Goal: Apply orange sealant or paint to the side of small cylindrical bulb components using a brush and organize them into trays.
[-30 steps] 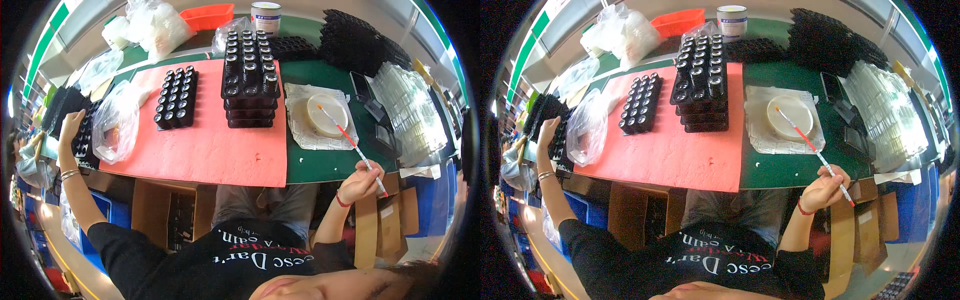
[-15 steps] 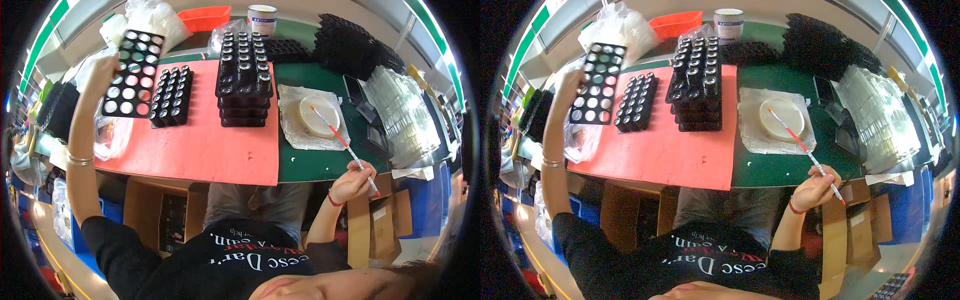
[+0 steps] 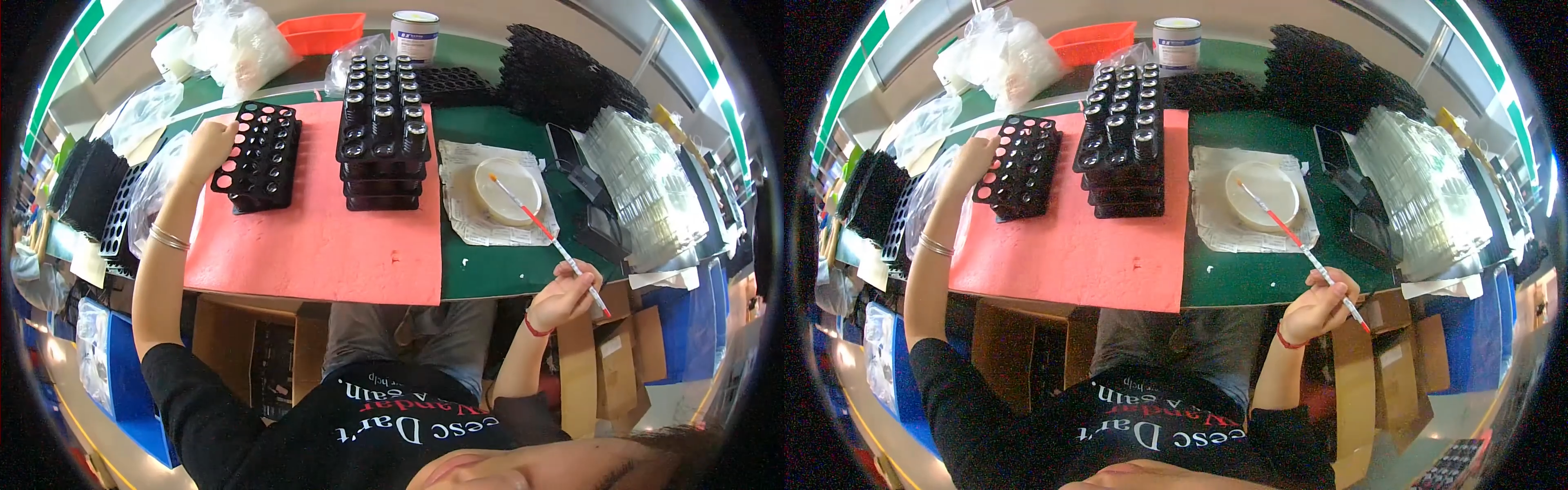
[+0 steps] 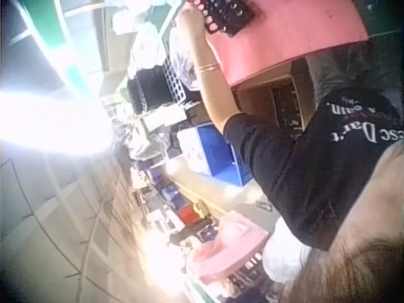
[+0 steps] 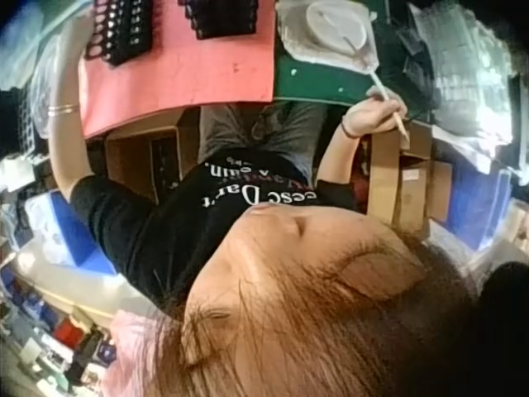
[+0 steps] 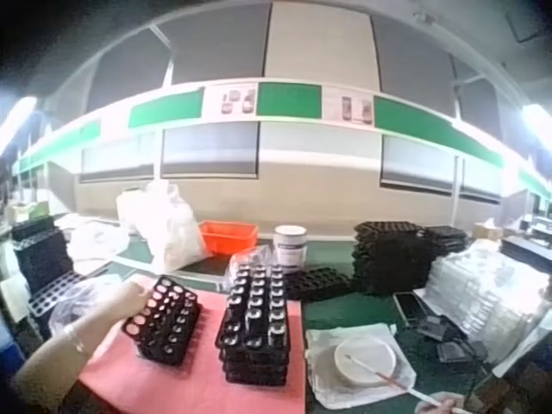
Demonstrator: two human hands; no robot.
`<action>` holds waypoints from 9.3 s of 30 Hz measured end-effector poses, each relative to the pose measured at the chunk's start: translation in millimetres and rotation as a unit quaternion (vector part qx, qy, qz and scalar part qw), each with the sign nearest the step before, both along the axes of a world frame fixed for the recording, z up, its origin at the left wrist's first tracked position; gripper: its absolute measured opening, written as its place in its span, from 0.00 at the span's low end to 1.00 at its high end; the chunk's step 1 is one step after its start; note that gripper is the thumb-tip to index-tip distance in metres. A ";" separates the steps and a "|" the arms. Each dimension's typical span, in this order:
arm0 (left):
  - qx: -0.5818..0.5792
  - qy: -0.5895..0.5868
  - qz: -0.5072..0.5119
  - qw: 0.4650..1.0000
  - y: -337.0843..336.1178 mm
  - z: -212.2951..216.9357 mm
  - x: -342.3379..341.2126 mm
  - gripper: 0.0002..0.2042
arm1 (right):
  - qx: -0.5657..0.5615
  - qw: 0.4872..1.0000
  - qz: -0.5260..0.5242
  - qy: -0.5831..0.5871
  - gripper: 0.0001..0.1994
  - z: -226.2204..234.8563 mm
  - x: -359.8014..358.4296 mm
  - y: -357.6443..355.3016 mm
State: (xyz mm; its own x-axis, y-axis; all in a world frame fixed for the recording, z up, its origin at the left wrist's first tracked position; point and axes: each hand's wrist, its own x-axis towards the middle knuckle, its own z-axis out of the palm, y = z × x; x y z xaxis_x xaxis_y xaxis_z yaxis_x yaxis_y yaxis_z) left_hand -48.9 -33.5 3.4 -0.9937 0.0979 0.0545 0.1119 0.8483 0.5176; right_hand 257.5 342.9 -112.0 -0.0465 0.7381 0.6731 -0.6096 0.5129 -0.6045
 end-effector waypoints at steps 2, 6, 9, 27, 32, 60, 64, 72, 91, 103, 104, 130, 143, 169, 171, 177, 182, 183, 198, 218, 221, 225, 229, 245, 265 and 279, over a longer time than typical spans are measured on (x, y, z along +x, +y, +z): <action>-0.147 0.127 0.011 0.981 -2.9 -10.5 -6.1 0.22 | -0.003 1.000 0.000 -0.001 0.12 -0.7 -0.2 0.3; -0.223 0.149 0.012 0.963 10.4 -3.1 6.6 0.32 | -0.006 1.000 0.005 0.005 0.12 -0.8 -0.7 0.5; -0.222 0.123 -0.025 0.967 21.7 -7.0 8.6 0.43 | -0.005 1.000 0.001 0.003 0.12 -0.6 -0.7 0.1; -0.316 0.017 -0.066 0.946 56.4 -1.8 11.8 0.53 | -0.008 1.000 -0.014 -0.008 0.12 0.9 -1.9 -1.3; -0.317 0.009 -0.078 0.945 53.6 -5.4 -2.0 0.52 | -0.002 1.000 -0.027 -0.013 0.12 2.2 -2.7 -3.1; -0.350 -0.007 -0.071 0.934 59.9 2.6 2.4 0.53 | -0.030 0.999 -0.025 -0.005 0.13 3.3 -2.8 -2.9; -0.335 -0.039 -0.078 0.938 62.5 11.9 10.5 0.55 | -0.010 1.000 -0.019 -0.006 0.12 3.4 -3.0 -2.6; -0.065 0.263 -0.146 0.951 75.1 11.8 57.1 0.25 | -0.001 1.000 -0.019 -0.012 0.12 1.8 -2.3 -3.0; 0.230 0.326 -0.500 0.769 132.6 3.0 128.5 0.15 | 0.044 0.994 -0.034 -0.096 0.11 19.7 5.4 9.0; 0.323 -0.098 -0.484 0.808 137.5 -69.2 145.4 0.12 | 0.130 0.977 -0.041 -0.165 0.11 30.9 -1.2 3.6; 0.331 -0.116 -0.477 0.806 136.8 -69.1 144.4 0.12 | 0.133 0.977 -0.040 -0.164 0.10 31.3 -2.3 2.6; 0.435 -0.305 -0.370 0.762 137.2 -64.1 139.4 0.12 | 0.042 0.987 0.150 0.045 0.12 38.5 6.7 -12.6; 0.472 -0.338 -0.379 0.721 135.6 -64.2 136.7 0.12 | 0.108 0.978 0.174 -0.026 0.13 37.8 3.2 -32.2; 0.463 -0.345 -0.410 0.706 135.7 -61.6 138.7 0.11 | 0.018 0.986 0.151 0.067 0.15 25.2 9.0 -34.8; 0.464 -0.344 -0.406 0.708 135.6 -62.2 138.9 0.10 | 0.018 0.985 0.157 0.062 0.15 25.2 9.4 -36.9; 0.458 -0.331 -0.415 0.713 135.5 -62.5 139.0 0.10 | 0.029 0.992 0.117 0.038 0.15 24.4 6.7 -40.5; 0.447 -0.335 -0.425 0.713 135.1 -61.2 138.3 0.10 | 0.042 0.996 0.070 0.022 0.15 24.5 3.5 -40.2; 0.440 -0.337 -0.430 0.713 135.1 -60.9 138.2 0.10 | 0.039 0.997 0.070 0.021 0.15 24.6 2.7 -39.7; 0.335 -0.227 -0.597 0.693 113.8 -21.8 137.3 0.12 | -0.082 0.994 0.042 0.064 0.14 6.5 -5.4 -15.8; 0.138 -0.011 -0.337 0.931 32.7 -1.4 -92.1 0.19 | -0.090 0.996 -0.005 0.027 0.14 7.6 -12.3 -22.7; 0.061 0.048 -0.326 0.942 30.3 -10.3 -96.9 0.21 | -0.086 0.995 0.029 0.040 0.12 2.7 -7.5 -19.4; 0.091 0.029 -0.328 0.940 23.4 -35.1 -122.7 0.21 | -0.085 0.995 0.026 0.037 0.12 5.0 -9.0 -22.1; 0.100 -0.002 -0.297 0.950 21.1 -38.6 -130.3 0.21 | -0.100 0.994 0.011 0.037 0.12 8.4 -13.6 -24.2; 0.028 0.270 -0.368 0.889 113.8 39.8 18.7 0.16 | -0.111 0.992 -0.022 0.048 0.11 7.2 -11.2 -19.7; 0.217 0.090 -0.512 0.826 121.6 55.6 130.1 0.12 | 0.117 0.955 -0.188 -0.199 0.13 27.4 -0.8 -36.8; 0.309 -0.210 -0.489 0.788 150.6 16.3 142.4 0.12 | -0.071 0.970 0.047 0.229 0.13 41.1 26.2 -41.7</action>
State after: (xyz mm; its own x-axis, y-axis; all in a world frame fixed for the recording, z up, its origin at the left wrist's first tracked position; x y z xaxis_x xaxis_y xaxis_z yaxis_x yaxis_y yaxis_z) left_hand 93.5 117.1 19.8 -0.4023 0.9122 0.0781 0.2647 0.0343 0.9637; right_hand 283.6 301.2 -70.8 0.1622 0.8316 0.5312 -0.8710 0.3737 -0.3189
